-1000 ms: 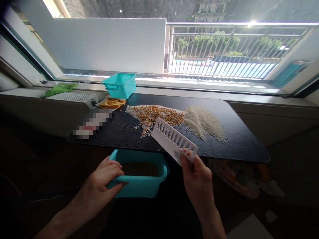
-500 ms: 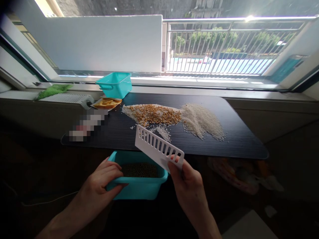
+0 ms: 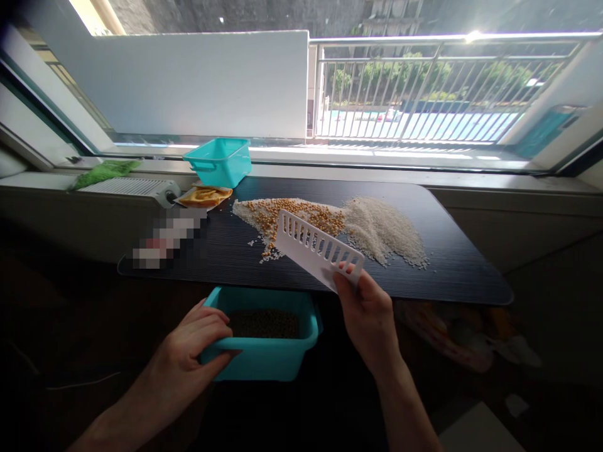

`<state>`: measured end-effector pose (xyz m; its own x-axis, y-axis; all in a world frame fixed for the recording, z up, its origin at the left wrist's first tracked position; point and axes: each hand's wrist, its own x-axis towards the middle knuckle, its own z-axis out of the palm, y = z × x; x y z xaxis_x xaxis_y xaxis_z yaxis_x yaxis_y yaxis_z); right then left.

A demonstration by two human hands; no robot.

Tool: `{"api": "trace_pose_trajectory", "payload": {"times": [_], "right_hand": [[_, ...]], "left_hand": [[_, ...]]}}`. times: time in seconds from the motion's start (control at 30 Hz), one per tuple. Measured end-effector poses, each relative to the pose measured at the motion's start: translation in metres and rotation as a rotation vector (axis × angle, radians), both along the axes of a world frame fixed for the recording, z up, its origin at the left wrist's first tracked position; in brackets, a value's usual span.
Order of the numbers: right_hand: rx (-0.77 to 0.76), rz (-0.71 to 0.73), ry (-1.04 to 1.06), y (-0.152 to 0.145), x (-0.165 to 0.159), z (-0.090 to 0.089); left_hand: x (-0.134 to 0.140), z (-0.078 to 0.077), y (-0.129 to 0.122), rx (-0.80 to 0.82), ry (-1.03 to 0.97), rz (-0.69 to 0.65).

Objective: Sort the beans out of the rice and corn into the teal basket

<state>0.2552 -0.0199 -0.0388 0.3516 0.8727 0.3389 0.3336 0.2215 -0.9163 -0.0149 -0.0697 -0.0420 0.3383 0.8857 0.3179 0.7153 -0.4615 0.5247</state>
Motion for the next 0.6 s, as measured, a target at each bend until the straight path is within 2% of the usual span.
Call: {"api": "trace_pose_trajectory", "payload": {"times": [0.13, 0.37, 0.6], "right_hand": [[-0.027, 0.065, -0.052, 0.011, -0.006, 0.002], [-0.07, 0.091, -0.057, 0.011, -0.009, 0.008], [-0.084, 0.1, -0.024, 0.014, -0.009, 0.006]], "left_hand": [[-0.002, -0.001, 0.0, 0.011, -0.004, -0.006], [-0.006, 0.0, 0.0, 0.01, 0.0, -0.001], [-0.008, 0.0, 0.0, 0.022, -0.01, 0.013]]}}
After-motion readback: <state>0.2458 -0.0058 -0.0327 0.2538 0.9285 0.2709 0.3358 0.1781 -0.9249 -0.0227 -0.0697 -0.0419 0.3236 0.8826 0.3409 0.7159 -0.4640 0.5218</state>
